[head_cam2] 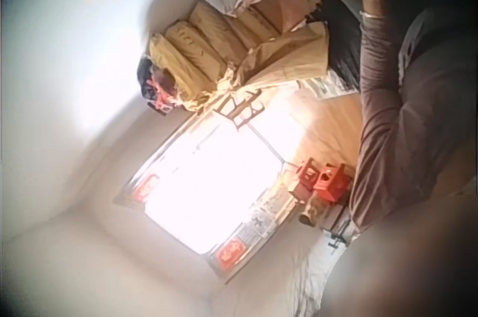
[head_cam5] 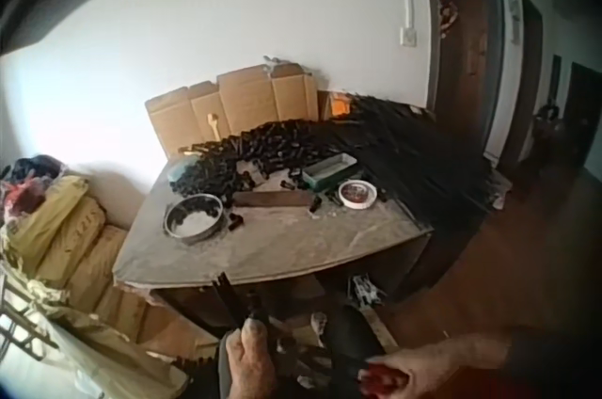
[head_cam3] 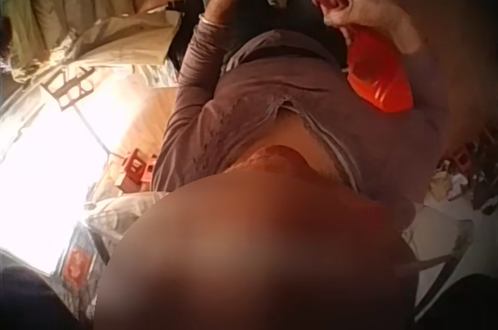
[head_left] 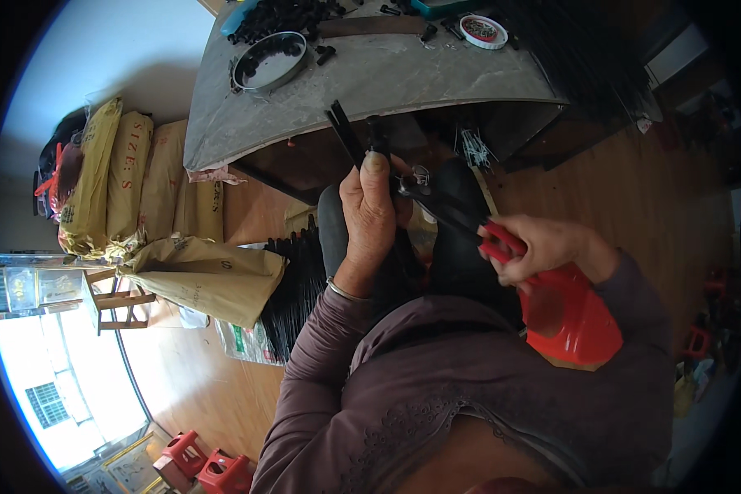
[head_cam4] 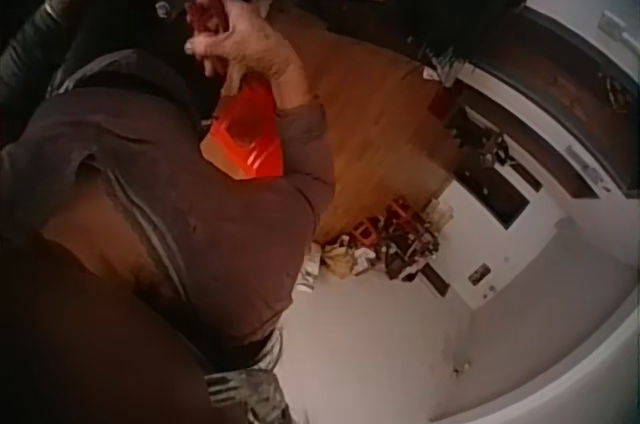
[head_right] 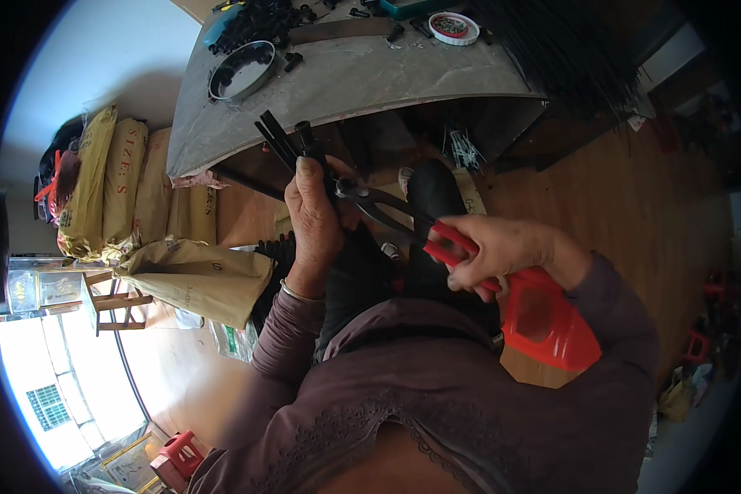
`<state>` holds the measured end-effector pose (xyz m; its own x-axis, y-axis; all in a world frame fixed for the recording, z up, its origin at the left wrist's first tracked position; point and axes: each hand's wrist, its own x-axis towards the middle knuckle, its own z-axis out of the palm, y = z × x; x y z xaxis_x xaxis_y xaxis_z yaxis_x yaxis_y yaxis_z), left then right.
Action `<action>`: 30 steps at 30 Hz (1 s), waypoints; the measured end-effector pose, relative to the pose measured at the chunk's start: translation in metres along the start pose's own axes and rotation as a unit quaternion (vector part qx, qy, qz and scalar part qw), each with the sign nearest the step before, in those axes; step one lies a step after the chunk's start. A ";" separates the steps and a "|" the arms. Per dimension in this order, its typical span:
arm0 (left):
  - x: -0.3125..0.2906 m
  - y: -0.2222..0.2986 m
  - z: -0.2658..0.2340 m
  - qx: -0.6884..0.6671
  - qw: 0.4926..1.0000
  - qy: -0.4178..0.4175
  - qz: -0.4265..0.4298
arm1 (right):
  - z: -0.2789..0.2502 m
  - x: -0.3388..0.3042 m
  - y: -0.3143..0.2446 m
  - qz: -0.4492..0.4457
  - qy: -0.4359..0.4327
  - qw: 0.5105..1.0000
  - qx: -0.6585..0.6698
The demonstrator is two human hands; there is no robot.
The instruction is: The recorder is measuring, cutting, and bundling black plastic rods at a workbench.
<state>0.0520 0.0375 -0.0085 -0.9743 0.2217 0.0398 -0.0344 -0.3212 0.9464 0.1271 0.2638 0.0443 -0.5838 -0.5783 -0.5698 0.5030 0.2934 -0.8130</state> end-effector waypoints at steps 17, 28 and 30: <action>0.006 0.002 0.001 -0.016 0.999 -0.033 -0.021 | 0.038 0.018 0.018 -0.078 -0.066 0.954 0.282; 0.013 0.003 -0.009 -0.088 0.987 -0.128 -0.051 | 0.023 0.006 -0.009 -0.014 -0.011 0.983 0.181; 0.015 0.003 -0.009 -0.103 0.984 -0.132 -0.067 | 0.022 0.009 -0.007 -0.025 -0.003 0.989 0.146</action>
<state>0.0354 0.0315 -0.0079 -0.8672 0.4972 0.0272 -0.2288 -0.4463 0.8651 0.1323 0.2403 0.0472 -0.6088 -0.5913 -0.5289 0.6372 0.0326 -0.7700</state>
